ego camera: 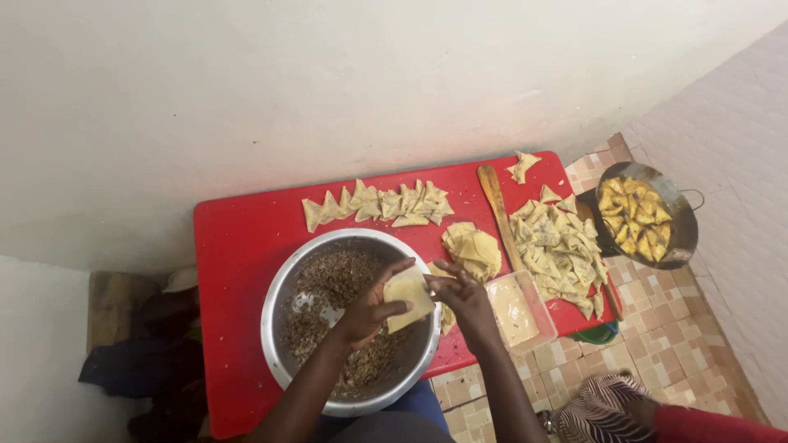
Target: Filling and folding pastry wrappers with a meat mixture to create samosas on a preparation table
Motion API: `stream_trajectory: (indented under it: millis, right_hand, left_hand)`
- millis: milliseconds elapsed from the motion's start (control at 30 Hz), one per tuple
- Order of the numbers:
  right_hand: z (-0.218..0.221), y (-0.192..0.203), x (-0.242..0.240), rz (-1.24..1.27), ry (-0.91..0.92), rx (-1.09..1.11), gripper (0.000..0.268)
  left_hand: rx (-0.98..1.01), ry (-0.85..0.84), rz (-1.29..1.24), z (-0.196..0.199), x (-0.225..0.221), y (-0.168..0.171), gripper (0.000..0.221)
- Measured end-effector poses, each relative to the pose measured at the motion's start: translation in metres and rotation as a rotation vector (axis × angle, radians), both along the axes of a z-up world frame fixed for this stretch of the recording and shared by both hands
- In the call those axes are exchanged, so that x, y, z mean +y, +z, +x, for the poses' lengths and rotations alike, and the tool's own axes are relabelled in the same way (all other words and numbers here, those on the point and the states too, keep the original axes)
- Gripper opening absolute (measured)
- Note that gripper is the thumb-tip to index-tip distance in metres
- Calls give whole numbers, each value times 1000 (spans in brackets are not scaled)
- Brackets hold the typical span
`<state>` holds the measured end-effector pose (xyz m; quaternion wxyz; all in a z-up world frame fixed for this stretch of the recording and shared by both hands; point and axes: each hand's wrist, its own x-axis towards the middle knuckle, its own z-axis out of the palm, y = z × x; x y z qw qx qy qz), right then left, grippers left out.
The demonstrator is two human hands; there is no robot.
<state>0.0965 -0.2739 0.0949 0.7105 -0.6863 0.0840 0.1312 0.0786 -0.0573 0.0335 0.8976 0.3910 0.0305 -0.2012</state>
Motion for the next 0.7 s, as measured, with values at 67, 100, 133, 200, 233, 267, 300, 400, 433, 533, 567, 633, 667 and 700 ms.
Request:
stream_trajectory:
  millis: [67, 100, 133, 200, 233, 267, 300, 400, 433, 533, 567, 633, 667, 700]
  right_hand:
    - [-2, -12, 9, 7, -1, 16, 52]
    - [-3, -17, 13, 14, -1, 26, 49]
    - [-3, -18, 20, 15, 8, 23, 49]
    - [-3, -20, 33, 11, 20, 0, 46]
    - [-2, -27, 34, 11, 30, 1, 46]
    - [-1, -33, 34, 11, 72, -31, 44]
    - [1, -40, 34, 11, 114, -63, 41]
    - [-2, -25, 50, 51, 181, -87, 46]
    - [-1, -27, 53, 51, 189, -84, 46]
    - [3, -30, 59, 118, 195, -160, 45]
    - [4, -31, 61, 99, 188, -199, 45]
    - [3, -17, 66, 78, 176, -239, 45]
    - [2, -3, 70, 50, 162, -236, 48]
    - [0, 12, 74, 23, 148, -232, 51]
  left_hand:
    - [-71, -57, 154, -10, 6, 4, 89]
    - [-147, -113, 308, -15, 8, 7, 86]
    - [-149, -104, 309, -17, 13, 2, 86]
    - [-69, -84, 551, -22, 22, -8, 67]
    - [-66, -75, 552, -25, 27, -7, 67]
    - [35, -13, 457, -27, 31, -7, 76]
    - [133, 48, 361, -29, 36, -6, 85]
    - [250, 138, 11, -31, 35, -9, 74]
    - [253, 146, 10, -35, 36, -10, 74]
    - [196, 298, 346, -39, 37, -13, 56]
    - [167, 320, 377, -40, 36, -15, 50]
    - [136, 337, 407, -42, 33, -4, 45]
    - [161, 391, 393, -45, 32, 9, 46]
    - [187, 445, 380, -47, 30, 23, 47]
